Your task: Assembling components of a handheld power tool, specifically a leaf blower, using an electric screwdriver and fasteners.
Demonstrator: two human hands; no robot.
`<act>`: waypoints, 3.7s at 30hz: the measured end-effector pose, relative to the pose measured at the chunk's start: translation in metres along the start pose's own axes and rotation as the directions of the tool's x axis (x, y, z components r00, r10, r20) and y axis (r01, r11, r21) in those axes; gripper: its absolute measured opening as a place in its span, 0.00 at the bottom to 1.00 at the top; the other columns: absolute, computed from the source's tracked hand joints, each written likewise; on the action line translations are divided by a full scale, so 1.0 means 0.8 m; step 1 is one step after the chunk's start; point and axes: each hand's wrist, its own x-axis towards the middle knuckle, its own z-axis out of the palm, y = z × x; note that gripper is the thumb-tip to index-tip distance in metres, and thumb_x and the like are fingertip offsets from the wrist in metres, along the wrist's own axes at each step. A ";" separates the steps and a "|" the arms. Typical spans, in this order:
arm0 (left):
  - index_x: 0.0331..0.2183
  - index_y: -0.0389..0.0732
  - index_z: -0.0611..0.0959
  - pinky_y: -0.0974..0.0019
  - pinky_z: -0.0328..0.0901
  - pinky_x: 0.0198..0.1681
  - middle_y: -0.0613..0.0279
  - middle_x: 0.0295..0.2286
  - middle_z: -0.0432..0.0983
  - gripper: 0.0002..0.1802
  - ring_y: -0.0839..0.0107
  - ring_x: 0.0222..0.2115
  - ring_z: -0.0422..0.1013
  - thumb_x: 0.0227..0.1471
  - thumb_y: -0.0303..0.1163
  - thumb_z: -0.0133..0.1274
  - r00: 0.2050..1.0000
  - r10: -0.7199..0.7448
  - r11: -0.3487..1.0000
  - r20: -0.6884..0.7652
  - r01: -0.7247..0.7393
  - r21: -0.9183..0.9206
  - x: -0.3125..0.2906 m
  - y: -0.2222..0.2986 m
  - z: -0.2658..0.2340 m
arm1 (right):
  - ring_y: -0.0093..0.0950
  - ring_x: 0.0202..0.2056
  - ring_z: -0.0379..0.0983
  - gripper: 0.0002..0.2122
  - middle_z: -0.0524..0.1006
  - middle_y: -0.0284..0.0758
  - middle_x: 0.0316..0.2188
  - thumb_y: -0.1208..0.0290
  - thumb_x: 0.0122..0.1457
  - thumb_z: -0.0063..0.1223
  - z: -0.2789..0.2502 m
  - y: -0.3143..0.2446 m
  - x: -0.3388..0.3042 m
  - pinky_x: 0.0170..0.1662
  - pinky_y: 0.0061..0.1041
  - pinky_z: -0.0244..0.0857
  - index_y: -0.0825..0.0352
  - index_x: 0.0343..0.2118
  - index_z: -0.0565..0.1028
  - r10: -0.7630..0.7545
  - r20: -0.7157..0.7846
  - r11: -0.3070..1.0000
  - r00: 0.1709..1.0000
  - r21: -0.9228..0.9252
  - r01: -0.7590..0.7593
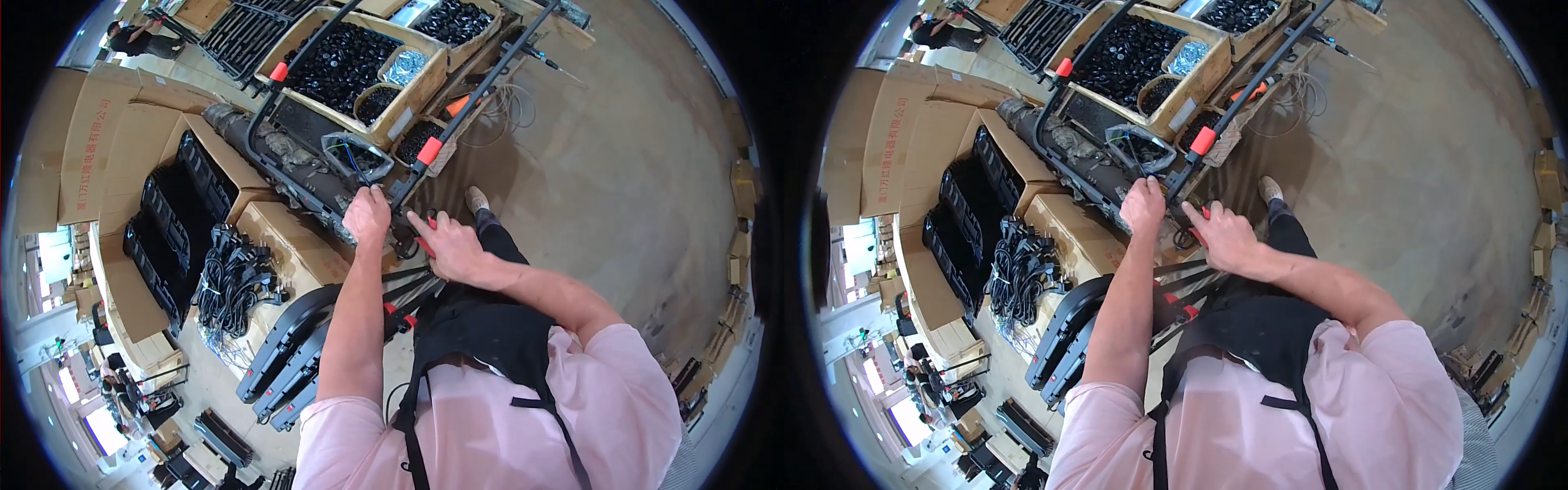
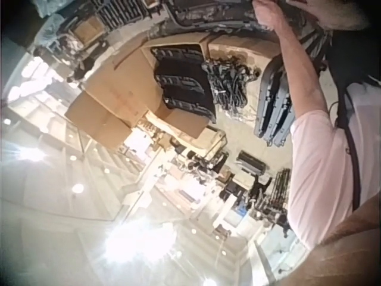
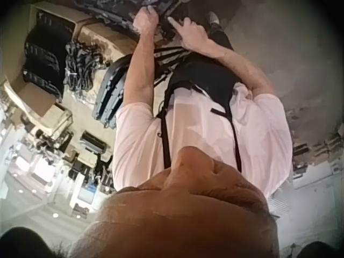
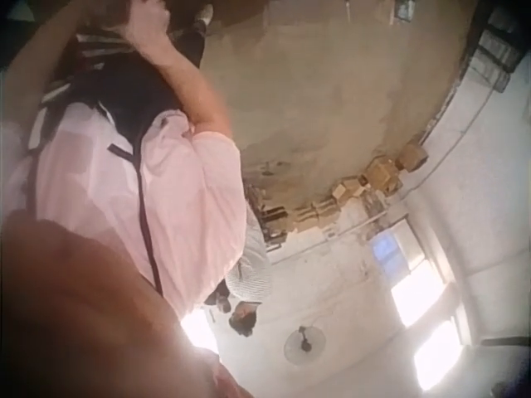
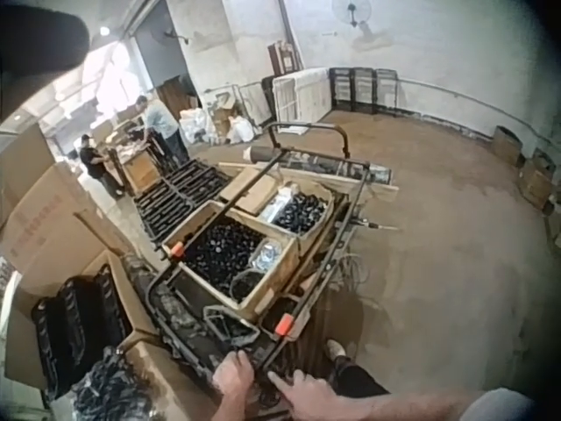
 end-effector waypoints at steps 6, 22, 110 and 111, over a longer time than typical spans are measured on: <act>0.34 0.39 0.84 0.41 0.69 0.45 0.41 0.35 0.83 0.24 0.40 0.39 0.79 0.66 0.49 0.44 0.999 0.005 1.000 -0.045 -0.006 -0.030 -0.001 0.008 -0.004 | 0.34 0.28 0.77 0.46 0.78 0.40 0.26 0.75 0.42 0.57 -0.012 0.082 0.031 0.35 0.37 0.73 0.55 0.73 0.62 -0.052 0.335 0.786 0.941 0.594 -0.168; 0.34 0.38 0.84 0.41 0.70 0.44 0.40 0.35 0.83 0.24 0.39 0.38 0.79 0.65 0.49 0.45 0.996 -0.056 0.997 -0.068 0.053 -0.048 -0.003 0.011 0.002 | 0.50 0.52 0.76 0.21 0.81 0.51 0.48 0.61 0.62 0.57 0.013 0.073 0.045 0.55 0.43 0.70 0.68 0.55 0.76 0.215 0.547 0.798 0.809 0.379 -0.469; 0.54 0.32 0.72 0.56 0.70 0.51 0.42 0.45 0.79 0.26 0.52 0.44 0.77 0.63 0.40 0.58 0.382 -0.596 0.731 -0.706 -0.106 -0.674 0.166 -0.101 -0.333 | 0.27 0.39 0.81 0.14 0.84 0.41 0.38 0.66 0.63 0.59 -0.252 0.076 0.309 0.43 0.29 0.74 0.68 0.48 0.81 -0.234 0.440 0.899 0.867 0.438 0.020; 0.57 0.31 0.71 0.57 0.68 0.54 0.43 0.45 0.78 0.28 0.55 0.47 0.76 0.63 0.36 0.59 0.338 -0.609 0.718 -0.717 -0.151 -0.680 0.145 -0.087 -0.321 | 0.27 0.40 0.81 0.15 0.84 0.40 0.39 0.65 0.63 0.59 -0.250 0.054 0.317 0.44 0.29 0.74 0.69 0.48 0.81 -0.243 0.380 0.894 0.892 0.444 0.055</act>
